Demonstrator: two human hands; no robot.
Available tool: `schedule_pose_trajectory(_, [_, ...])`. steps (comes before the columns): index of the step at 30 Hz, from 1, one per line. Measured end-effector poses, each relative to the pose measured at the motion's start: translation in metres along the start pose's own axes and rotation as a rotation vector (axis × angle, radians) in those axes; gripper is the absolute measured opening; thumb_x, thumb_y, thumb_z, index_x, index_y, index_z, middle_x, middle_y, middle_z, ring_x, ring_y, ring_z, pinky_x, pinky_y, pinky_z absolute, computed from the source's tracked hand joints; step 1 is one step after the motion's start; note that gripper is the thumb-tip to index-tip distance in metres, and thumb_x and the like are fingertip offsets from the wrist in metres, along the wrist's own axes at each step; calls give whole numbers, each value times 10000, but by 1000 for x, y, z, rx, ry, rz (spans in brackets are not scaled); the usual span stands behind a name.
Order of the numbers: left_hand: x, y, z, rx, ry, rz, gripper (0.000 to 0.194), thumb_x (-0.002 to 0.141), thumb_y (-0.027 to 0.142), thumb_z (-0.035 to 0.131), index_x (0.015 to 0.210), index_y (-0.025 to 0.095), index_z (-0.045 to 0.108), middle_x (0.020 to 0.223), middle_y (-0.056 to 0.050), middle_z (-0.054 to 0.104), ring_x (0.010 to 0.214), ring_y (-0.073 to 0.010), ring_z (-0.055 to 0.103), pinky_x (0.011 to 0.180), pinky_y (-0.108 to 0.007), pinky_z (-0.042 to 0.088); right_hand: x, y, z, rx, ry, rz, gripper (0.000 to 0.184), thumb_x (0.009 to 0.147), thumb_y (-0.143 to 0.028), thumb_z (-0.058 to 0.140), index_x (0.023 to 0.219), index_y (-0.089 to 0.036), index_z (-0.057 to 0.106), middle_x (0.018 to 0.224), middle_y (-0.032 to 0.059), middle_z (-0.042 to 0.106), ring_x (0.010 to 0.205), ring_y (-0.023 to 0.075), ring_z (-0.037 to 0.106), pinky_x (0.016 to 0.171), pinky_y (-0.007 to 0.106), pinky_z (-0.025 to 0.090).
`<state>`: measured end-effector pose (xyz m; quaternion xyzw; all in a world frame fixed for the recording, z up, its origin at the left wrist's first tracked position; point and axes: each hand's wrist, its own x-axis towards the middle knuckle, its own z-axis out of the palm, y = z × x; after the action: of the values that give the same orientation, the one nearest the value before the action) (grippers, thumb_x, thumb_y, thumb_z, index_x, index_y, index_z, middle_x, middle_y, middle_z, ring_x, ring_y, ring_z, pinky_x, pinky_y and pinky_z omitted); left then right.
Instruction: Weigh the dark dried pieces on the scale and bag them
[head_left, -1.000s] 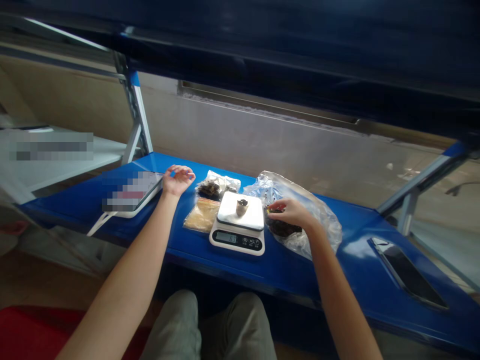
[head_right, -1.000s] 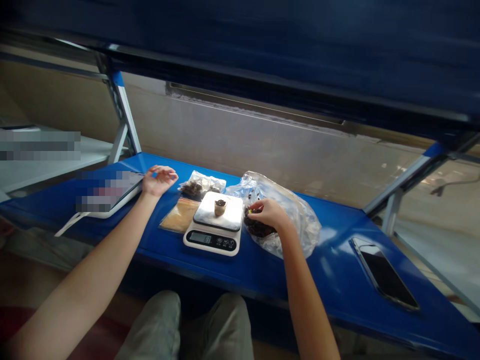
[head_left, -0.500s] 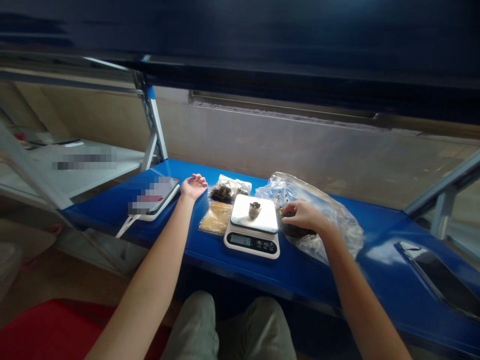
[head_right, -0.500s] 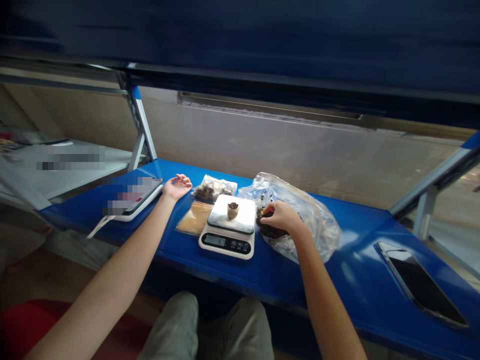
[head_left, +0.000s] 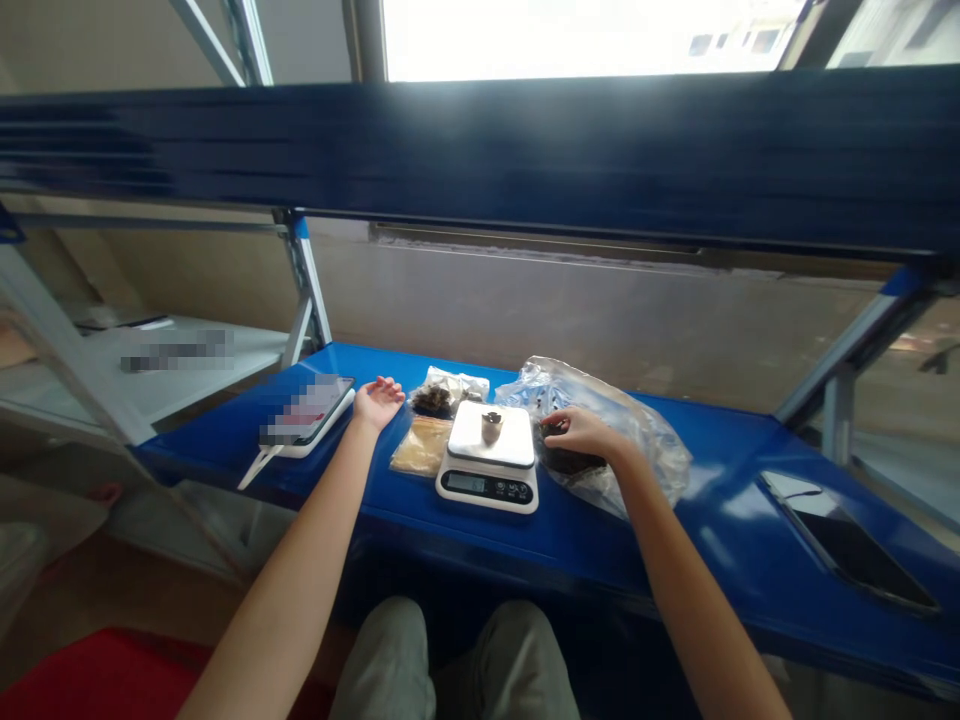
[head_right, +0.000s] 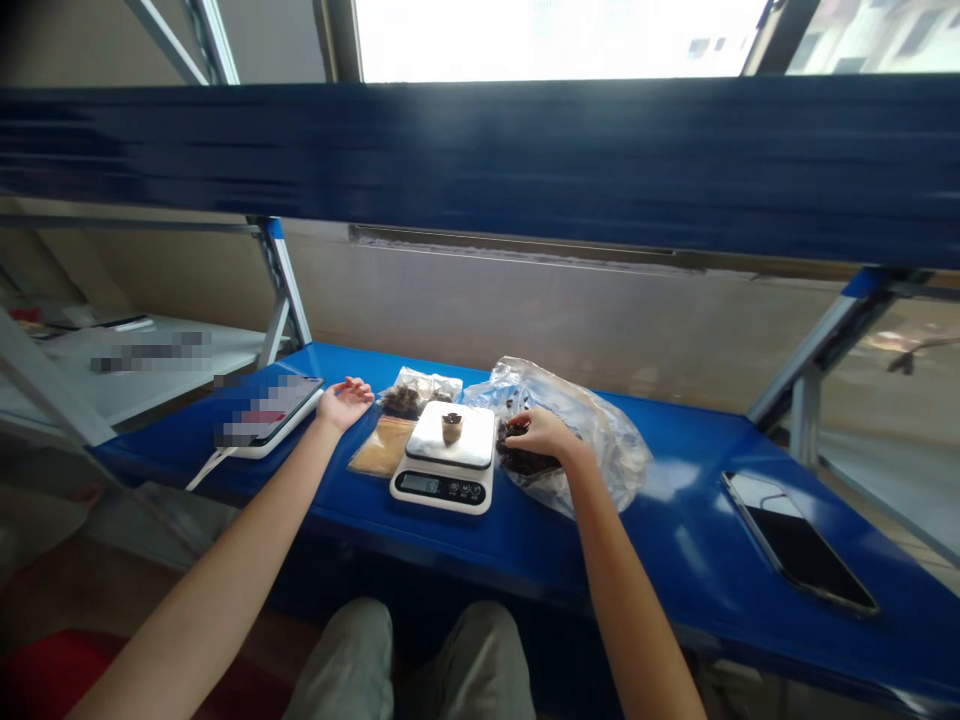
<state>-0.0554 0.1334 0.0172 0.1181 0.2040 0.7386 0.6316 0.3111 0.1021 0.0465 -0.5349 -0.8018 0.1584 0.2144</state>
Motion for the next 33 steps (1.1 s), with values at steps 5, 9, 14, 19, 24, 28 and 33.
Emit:
schedule_pose_trajectory(5, [2, -1, 3, 36, 28, 38, 223, 775, 118, 354, 580, 169, 449, 517, 4, 439, 462, -111, 431, 482, -244, 345, 0, -1, 1, 45, 47, 4, 219, 565, -256, 687, 772, -219, 747, 790, 47, 731, 698, 220, 654, 630, 289, 505])
schedule_pose_trajectory(9, [6, -1, 3, 51, 12, 11, 218, 772, 110, 349, 582, 166, 440, 524, -1, 446, 479, -112, 433, 491, -245, 347, 0, -4, 0, 18, 33, 16, 222, 581, -252, 677, 789, -221, 748, 807, 53, 731, 708, 230, 655, 629, 296, 500])
schedule_pose_trajectory(14, [8, 2, -1, -4, -51, -16, 226, 786, 94, 343, 598, 166, 447, 544, 1, 460, 488, -109, 437, 516, -249, 347, 1, -11, 1, -51, 30, 33, 230, 629, -364, 675, 806, -236, 746, 799, 66, 729, 693, 247, 652, 577, 303, 469])
schedule_pose_trajectory(19, [2, 0, -3, -112, -59, 13, 263, 821, 87, 335, 610, 165, 471, 555, -8, 493, 502, -111, 458, 528, -249, 338, 2, -12, 2, -86, 4, 33, 268, 672, -440, 645, 812, -233, 744, 800, 56, 729, 702, 236, 654, 575, 287, 454])
schedule_pose_trajectory(24, [-6, -7, 0, -199, -18, -7, 332, 869, 122, 291, 601, 165, 482, 542, -6, 492, 489, -111, 460, 525, -254, 322, 2, -8, -3, -22, -36, 48, 337, 673, -481, 649, 854, -211, 738, 809, 67, 726, 702, 212, 649, 576, 268, 472])
schedule_pose_trajectory(28, [-10, -7, 2, -271, 13, 33, 408, 900, 175, 224, 597, 166, 497, 526, -9, 490, 486, -121, 459, 525, -264, 330, 0, -8, -9, 34, -143, 53, 329, 685, -411, 662, 916, -185, 729, 890, 78, 718, 766, 204, 643, 641, 258, 486])
schedule_pose_trajectory(33, [-7, -3, 5, -306, 29, 40, 472, 915, 221, 160, 579, 169, 488, 520, -17, 482, 475, -126, 445, 513, -271, 316, -1, -11, -7, 50, -136, 31, 282, 698, -357, 659, 911, -187, 730, 882, 75, 715, 776, 206, 640, 667, 268, 488])
